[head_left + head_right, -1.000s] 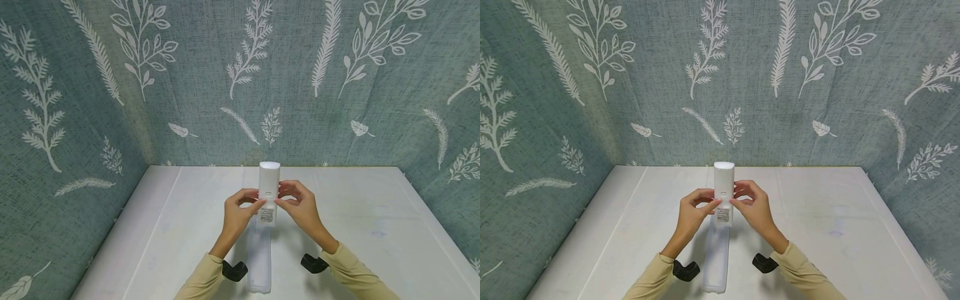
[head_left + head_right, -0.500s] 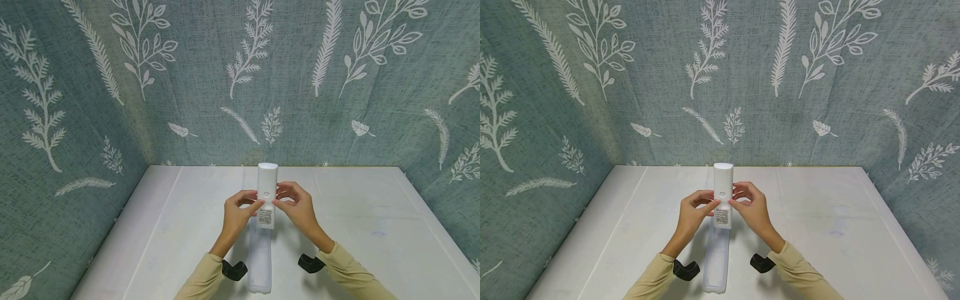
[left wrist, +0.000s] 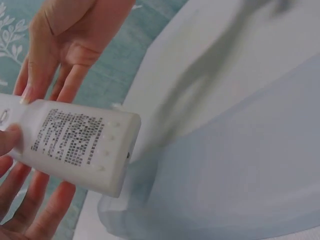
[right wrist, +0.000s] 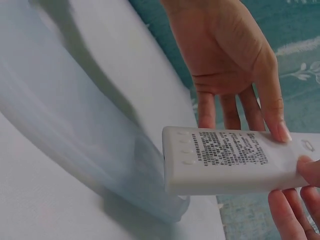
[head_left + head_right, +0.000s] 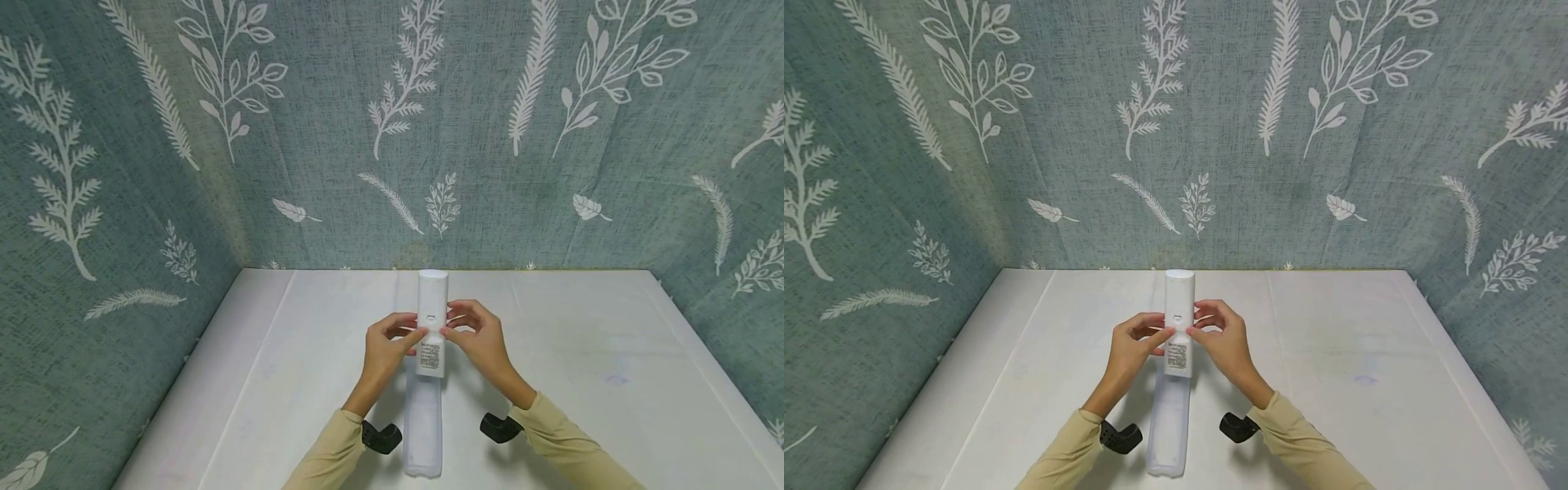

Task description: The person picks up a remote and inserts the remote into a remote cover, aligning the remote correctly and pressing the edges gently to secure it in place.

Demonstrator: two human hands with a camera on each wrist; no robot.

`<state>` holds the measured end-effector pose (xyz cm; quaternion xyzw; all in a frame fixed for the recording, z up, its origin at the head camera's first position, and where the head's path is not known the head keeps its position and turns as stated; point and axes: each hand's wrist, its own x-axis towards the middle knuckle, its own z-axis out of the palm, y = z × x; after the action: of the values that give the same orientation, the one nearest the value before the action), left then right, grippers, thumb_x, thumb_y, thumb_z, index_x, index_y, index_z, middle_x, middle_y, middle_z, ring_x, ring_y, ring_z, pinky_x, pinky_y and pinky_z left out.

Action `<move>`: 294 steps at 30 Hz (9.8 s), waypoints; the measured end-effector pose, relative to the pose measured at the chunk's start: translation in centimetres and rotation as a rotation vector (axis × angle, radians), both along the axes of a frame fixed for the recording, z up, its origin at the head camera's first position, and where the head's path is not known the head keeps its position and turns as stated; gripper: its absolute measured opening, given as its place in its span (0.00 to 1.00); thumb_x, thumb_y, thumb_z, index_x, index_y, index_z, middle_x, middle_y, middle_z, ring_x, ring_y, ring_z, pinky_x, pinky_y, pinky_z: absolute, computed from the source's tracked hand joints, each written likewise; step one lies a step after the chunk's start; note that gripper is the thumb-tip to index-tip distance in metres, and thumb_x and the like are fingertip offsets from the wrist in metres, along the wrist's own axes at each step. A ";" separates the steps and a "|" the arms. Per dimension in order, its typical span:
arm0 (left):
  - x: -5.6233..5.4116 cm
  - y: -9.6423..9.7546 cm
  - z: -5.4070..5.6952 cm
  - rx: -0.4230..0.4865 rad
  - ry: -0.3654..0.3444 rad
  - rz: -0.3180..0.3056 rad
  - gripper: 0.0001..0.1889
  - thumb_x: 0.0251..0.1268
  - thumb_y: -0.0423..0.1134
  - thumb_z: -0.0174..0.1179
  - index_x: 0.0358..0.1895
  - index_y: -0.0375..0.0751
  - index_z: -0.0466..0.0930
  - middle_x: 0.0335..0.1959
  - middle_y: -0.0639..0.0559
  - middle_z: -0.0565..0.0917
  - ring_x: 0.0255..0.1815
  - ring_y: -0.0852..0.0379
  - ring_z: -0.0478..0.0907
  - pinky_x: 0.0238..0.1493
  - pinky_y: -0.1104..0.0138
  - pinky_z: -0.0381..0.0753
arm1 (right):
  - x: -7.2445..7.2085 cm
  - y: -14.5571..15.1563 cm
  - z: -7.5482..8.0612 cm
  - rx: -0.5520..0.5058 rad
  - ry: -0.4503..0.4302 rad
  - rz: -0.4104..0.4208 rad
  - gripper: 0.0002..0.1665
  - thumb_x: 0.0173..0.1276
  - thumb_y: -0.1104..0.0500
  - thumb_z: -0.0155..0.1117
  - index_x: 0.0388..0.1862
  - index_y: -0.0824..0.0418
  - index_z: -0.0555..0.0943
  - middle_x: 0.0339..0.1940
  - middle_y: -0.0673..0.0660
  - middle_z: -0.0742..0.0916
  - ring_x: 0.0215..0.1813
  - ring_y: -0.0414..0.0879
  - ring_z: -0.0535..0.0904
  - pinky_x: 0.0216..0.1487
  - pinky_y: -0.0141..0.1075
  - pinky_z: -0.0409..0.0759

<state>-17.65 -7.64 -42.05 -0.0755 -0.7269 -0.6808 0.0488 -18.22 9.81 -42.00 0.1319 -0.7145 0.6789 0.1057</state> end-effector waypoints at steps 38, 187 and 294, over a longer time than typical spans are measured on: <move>-1.6 -0.5 -2.6 0.000 -0.098 -0.043 0.14 0.56 0.18 0.58 0.48 0.22 0.74 0.39 0.29 0.80 0.33 0.50 0.80 0.31 0.46 0.83 | -0.4 -1.1 -1.9 0.000 -0.094 -0.006 0.20 0.55 0.77 0.65 0.48 0.78 0.75 0.39 0.75 0.79 0.37 0.63 0.80 0.33 0.38 0.85; -0.9 -4.0 -7.9 0.058 -0.059 -0.373 0.43 0.45 0.11 0.59 0.69 0.42 0.64 0.70 0.45 0.63 0.70 0.46 0.60 0.62 0.64 0.70 | -1.3 1.1 -7.8 0.142 -0.050 0.447 0.61 0.47 0.73 0.75 0.76 0.61 0.51 0.75 0.66 0.54 0.63 0.67 0.68 0.53 0.44 0.80; 0.1 -3.1 -4.3 0.160 0.003 -0.283 0.30 0.48 0.17 0.64 0.59 0.31 0.74 0.65 0.45 0.69 0.67 0.49 0.64 0.59 0.63 0.74 | -0.5 2.3 -3.7 0.132 -0.015 0.386 0.56 0.44 0.73 0.76 0.73 0.57 0.61 0.69 0.63 0.67 0.62 0.63 0.70 0.50 0.39 0.81</move>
<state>-17.52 -10.77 -46.33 -0.1742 -0.6522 -0.7366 -0.0407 -18.72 12.06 -45.65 0.2678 -0.7197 0.6393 -0.0404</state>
